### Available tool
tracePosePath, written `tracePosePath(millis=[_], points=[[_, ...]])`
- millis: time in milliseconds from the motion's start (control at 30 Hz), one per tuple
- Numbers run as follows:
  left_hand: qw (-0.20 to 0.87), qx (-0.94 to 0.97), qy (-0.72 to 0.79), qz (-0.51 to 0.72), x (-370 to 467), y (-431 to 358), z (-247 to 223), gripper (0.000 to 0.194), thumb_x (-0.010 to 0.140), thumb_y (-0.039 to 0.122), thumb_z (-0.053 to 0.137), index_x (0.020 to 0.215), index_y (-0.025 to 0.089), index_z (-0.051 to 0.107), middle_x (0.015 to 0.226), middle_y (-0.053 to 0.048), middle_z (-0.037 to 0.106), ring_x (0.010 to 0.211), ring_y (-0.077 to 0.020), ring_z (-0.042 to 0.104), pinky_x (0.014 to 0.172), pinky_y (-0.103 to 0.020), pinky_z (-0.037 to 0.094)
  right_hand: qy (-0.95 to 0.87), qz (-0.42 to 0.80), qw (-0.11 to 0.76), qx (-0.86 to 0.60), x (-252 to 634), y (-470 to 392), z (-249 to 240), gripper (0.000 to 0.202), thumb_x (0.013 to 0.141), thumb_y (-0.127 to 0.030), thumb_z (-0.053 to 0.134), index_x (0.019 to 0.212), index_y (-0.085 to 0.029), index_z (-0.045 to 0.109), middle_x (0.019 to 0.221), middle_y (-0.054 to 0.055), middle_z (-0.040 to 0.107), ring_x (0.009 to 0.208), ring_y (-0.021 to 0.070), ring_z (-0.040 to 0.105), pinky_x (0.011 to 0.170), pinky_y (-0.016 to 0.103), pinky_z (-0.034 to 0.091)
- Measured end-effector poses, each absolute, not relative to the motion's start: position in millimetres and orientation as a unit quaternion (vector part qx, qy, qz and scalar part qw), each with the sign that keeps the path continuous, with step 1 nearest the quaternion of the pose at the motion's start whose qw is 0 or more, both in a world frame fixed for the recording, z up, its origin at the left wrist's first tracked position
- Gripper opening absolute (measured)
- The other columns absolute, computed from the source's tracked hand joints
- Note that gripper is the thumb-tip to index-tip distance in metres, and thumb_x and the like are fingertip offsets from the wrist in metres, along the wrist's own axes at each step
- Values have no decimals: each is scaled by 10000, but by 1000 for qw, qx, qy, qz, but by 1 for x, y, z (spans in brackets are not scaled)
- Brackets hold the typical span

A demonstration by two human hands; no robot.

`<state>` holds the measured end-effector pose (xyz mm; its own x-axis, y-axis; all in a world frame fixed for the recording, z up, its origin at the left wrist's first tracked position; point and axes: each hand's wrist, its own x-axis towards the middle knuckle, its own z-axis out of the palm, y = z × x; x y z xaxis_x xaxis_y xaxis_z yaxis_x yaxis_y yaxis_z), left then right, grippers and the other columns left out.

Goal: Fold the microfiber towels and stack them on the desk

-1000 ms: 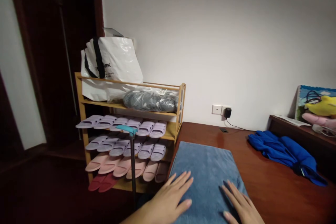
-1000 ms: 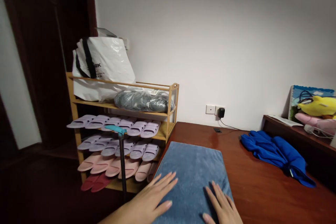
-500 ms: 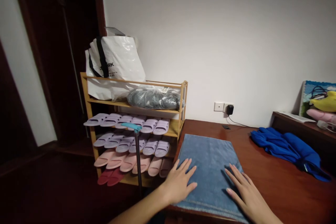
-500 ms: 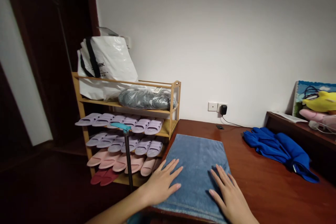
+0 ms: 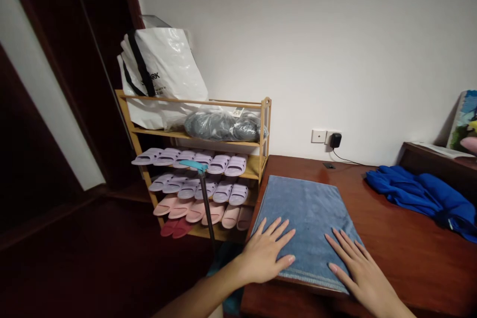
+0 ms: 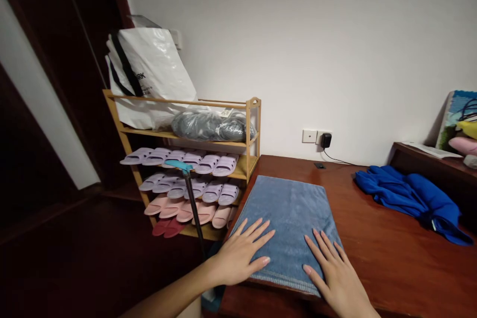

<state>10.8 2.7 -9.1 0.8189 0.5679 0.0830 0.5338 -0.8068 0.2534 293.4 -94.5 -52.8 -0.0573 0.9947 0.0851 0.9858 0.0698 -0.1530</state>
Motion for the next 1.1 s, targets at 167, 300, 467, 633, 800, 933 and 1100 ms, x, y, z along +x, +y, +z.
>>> tracePosePath(millis=[167, 300, 467, 633, 800, 933, 1100], points=[[127, 945, 294, 70, 6, -1, -8, 603, 919, 596, 333, 1455, 335, 240, 1534, -34, 168, 1405, -304, 93, 1091, -593, 68, -700, 8, 92, -708, 316, -110, -65, 664, 849, -680, 307, 1433, -384, 199, 1505, -62, 101, 1390, 196, 138, 1145, 459, 184], [173, 936, 302, 50, 16, 8, 2, 629, 925, 613, 276, 1468, 303, 210, 1537, -57, 143, 1406, -279, 102, 1099, -544, 125, -693, 1, 100, -714, 322, -101, -50, 640, 849, -681, 304, 1400, -357, 329, 1475, -42, 248, 1378, 196, 199, 1144, 462, 193], [108, 926, 346, 102, 40, 35, 4, 604, 954, 553, 234, 1472, 243, 216, 1544, -64, 102, 1415, -245, 47, 1118, -510, 73, -682, -27, 138, -718, 290, -60, -32, 711, 856, -691, 248, 1439, -285, 261, 1508, -3, 159, 1394, 191, 140, 1149, 424, 180], [91, 929, 349, 78, 28, 52, -19, 568, 951, 551, 245, 1457, 293, 248, 1539, -30, 155, 1411, -237, 105, 1117, -505, 71, -681, 13, 101, -725, 295, -56, -56, 660, 842, -711, 248, 1421, -395, 240, 1504, -64, 164, 1401, 214, 84, 1135, 483, 164], [108, 920, 367, 83, 33, 62, -18, 623, 939, 579, 235, 1475, 264, 193, 1549, -57, 96, 1411, -250, 101, 1115, -491, 114, -664, 56, 92, -739, 312, -50, -49, 688, 831, -728, 228, 1423, -377, 256, 1509, -31, 157, 1400, 222, 106, 1127, 517, 122], [36, 899, 403, 167, 76, 105, 5, 614, 955, 504, 235, 1488, 218, 132, 1558, -45, 38, 1419, -214, 22, 1137, -436, 42, -662, 24, 89, -744, 301, 13, -18, 697, 864, -680, 211, 1447, -298, 235, 1517, 8, 135, 1404, 204, 98, 1129, 506, 90], [47, 873, 468, 128, 116, 171, 4, 594, 954, 449, 182, 1464, 149, 238, 1536, -103, 166, 1412, -255, 89, 1114, -514, 74, -633, 19, 97, -768, 289, 108, -15, 709, 892, -635, 162, 1466, -220, 182, 1519, 56, 139, 1401, 201, 111, 1120, 489, 137]])
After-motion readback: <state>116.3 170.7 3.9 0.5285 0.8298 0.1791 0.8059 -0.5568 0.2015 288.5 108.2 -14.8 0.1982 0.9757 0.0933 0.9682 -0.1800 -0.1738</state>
